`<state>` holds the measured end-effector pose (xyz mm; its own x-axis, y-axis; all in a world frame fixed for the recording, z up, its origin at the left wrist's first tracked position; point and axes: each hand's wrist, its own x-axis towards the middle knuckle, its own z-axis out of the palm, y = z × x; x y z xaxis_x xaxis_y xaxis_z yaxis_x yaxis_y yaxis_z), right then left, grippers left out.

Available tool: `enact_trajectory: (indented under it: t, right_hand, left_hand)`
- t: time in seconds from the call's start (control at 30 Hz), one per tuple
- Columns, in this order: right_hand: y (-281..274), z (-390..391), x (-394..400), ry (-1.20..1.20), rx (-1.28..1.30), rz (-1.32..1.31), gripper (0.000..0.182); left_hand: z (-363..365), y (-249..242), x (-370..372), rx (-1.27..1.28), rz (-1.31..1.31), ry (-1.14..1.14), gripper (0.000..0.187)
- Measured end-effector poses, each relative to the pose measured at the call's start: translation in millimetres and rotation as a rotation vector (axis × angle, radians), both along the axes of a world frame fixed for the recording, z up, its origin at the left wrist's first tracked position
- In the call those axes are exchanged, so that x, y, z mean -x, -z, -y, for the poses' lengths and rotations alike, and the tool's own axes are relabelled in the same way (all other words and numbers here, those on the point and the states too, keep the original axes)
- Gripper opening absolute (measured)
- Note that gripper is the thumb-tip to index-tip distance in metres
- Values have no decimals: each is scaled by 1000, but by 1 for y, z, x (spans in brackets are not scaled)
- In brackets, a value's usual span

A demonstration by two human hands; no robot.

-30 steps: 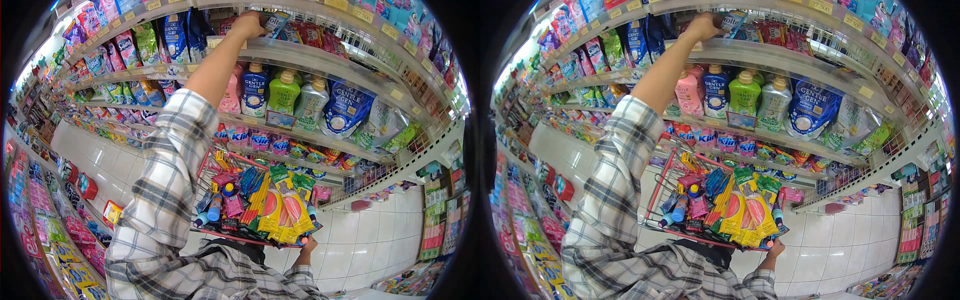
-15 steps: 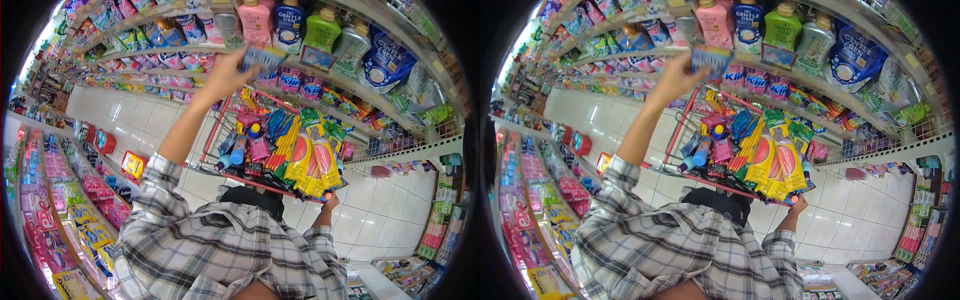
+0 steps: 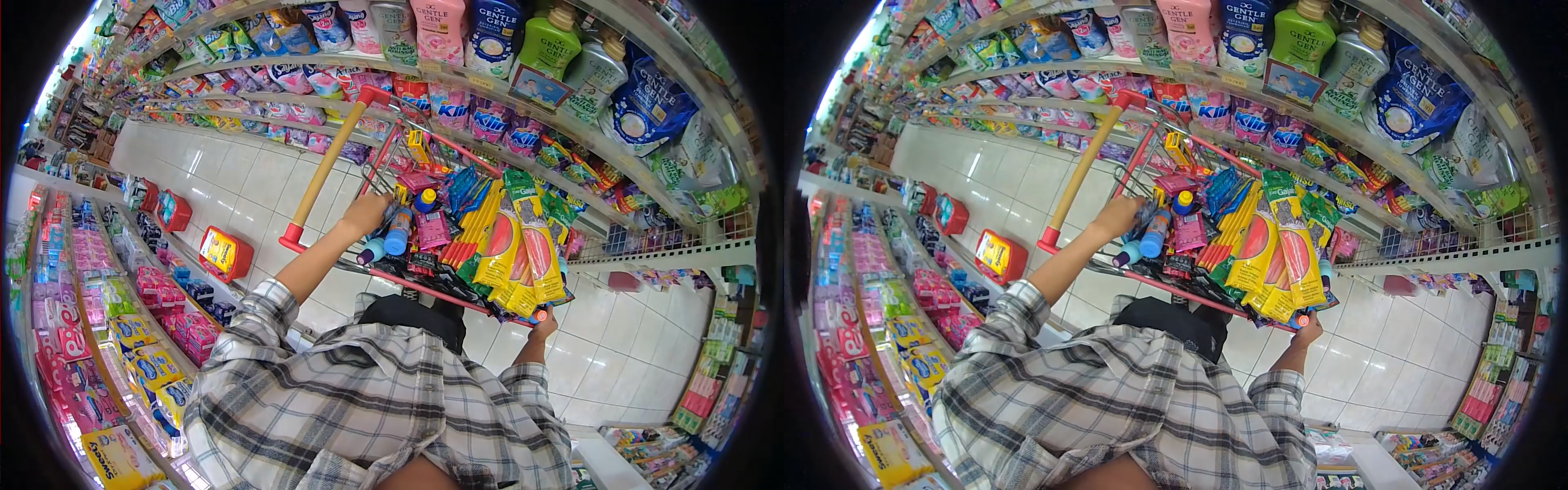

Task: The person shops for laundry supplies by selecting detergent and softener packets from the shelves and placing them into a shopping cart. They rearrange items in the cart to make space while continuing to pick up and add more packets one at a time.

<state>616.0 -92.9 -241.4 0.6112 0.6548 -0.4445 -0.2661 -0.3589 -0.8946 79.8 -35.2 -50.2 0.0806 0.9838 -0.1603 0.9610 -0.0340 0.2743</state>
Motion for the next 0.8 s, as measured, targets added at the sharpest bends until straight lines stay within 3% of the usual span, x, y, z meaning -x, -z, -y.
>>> enact_trajectory:
  t: [0.23,0.3,0.4,0.53,0.6,0.63,0.67,0.73,0.8]
  right_hand:
    - [4,0,-2,34,39,10,25]
    - [-4,1,2,27,6,41,25]
    - [2,2,-1,30,4,34,23]
    - [8,4,-5,14,17,40,23]
    - [1,1,-1,34,25,52,24]
    - [2,2,-1,34,28,53,25]
    - [4,3,-2,36,29,53,26]
    - [-6,1,4,60,9,54,29]
    - [-5,1,3,51,14,67,30]
  left_hand:
    - [-10,-16,-7,142,-145,68,37]
    - [-17,-75,-28,130,-160,43,37]
    - [-60,-136,-45,-264,28,8,28]
    - [-126,-261,-76,-876,335,161,19]
    - [-172,-316,-86,-1153,312,365,17]
    - [-190,-338,-95,-1113,413,327,16]
    - [-223,-351,-97,-1218,380,351,19]
    - [-271,-387,-107,-1113,229,284,34]
    - [-299,-412,-120,-1025,228,177,17]
